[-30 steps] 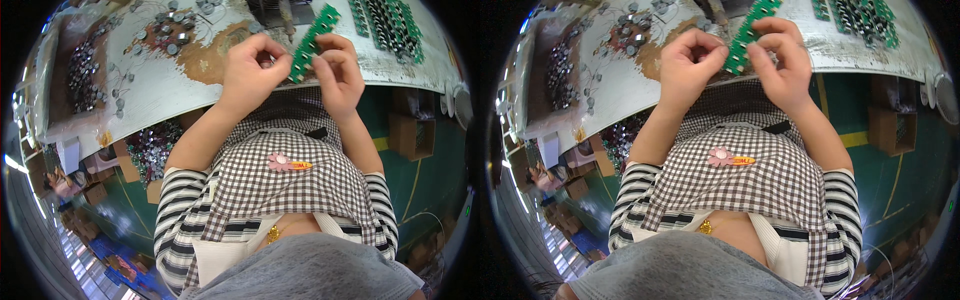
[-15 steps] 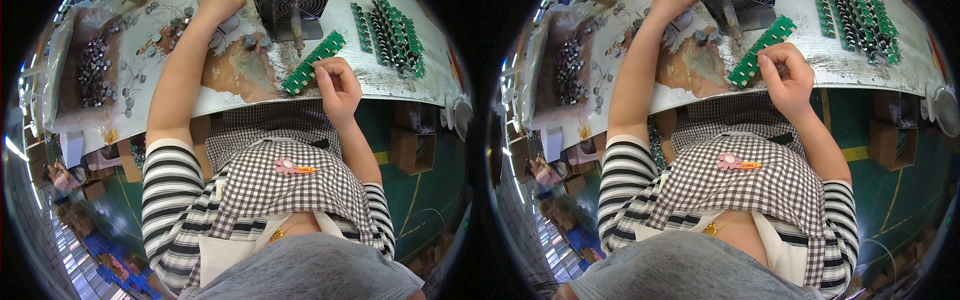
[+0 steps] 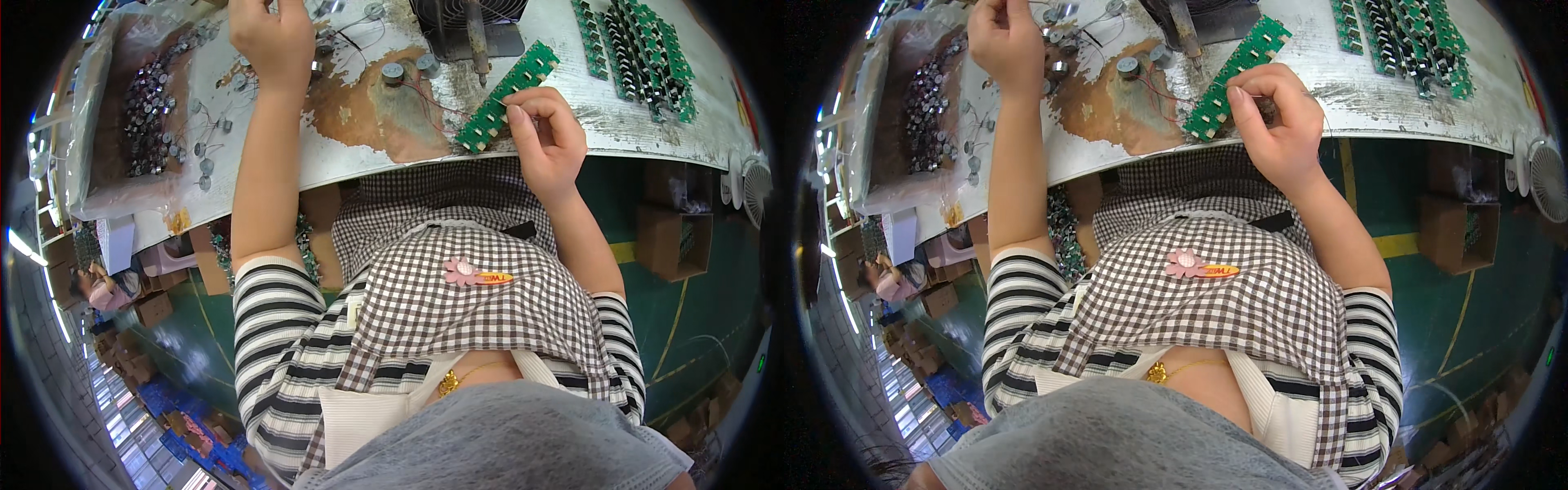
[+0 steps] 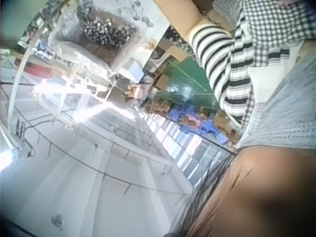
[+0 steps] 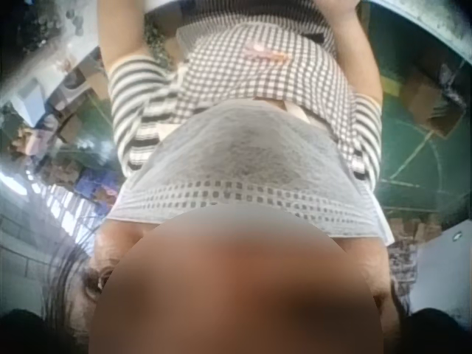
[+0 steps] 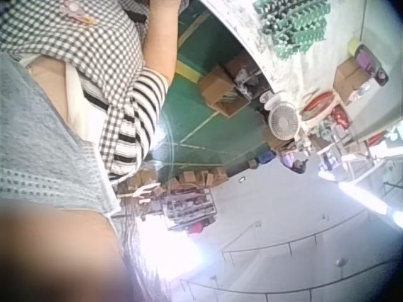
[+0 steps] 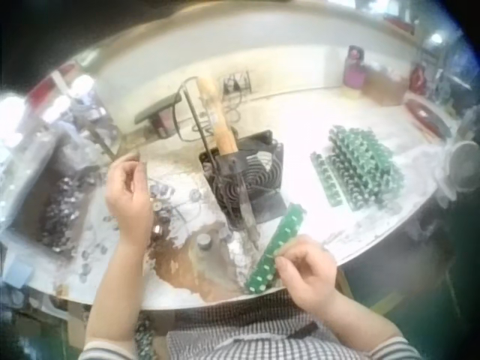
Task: The person assembles small motors and wiring onto a printed circuit board by hand, taking components from a component box at a factory workbench.
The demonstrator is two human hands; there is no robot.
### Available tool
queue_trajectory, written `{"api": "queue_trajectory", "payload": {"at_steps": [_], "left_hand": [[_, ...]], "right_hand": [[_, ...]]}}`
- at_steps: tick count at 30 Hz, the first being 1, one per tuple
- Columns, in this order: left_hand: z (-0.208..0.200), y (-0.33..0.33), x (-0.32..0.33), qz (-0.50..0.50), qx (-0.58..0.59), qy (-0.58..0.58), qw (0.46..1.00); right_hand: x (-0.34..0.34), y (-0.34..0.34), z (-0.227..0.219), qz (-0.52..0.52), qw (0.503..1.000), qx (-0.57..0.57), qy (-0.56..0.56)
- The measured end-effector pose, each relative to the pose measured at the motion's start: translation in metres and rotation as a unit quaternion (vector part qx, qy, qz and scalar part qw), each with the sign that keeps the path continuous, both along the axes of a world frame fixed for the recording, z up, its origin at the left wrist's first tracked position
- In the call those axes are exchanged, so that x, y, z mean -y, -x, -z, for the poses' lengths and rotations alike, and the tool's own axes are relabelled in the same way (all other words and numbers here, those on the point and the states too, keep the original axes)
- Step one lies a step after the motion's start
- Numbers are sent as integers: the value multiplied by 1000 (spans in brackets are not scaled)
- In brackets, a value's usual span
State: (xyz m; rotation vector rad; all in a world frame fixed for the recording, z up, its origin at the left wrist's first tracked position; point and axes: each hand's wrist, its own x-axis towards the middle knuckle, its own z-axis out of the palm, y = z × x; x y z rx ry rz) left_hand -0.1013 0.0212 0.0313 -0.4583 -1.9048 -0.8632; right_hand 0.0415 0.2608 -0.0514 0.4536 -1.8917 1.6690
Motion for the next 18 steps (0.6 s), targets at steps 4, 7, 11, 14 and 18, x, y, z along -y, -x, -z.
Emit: {"api": "queue_trajectory", "payload": {"at_steps": [4,7,11,14,18], "left_hand": [[6,-11,3,84,110,-174,975],[-3,-9,12,164,127,-323,923],[-21,-14,34,198,61,-294,933],[-30,-43,25,202,149,-265,931],[-11,-106,-22,276,464,-310,783]], "right_hand": [[0,0,-1,5,1000,6,-17],[0,0,0,8,1000,6,-17],[1,-3,-2,-2,1000,14,-17],[1,-2,-2,-14,1000,20,-9],[-5,-7,-2,-21,999,35,2]]}}
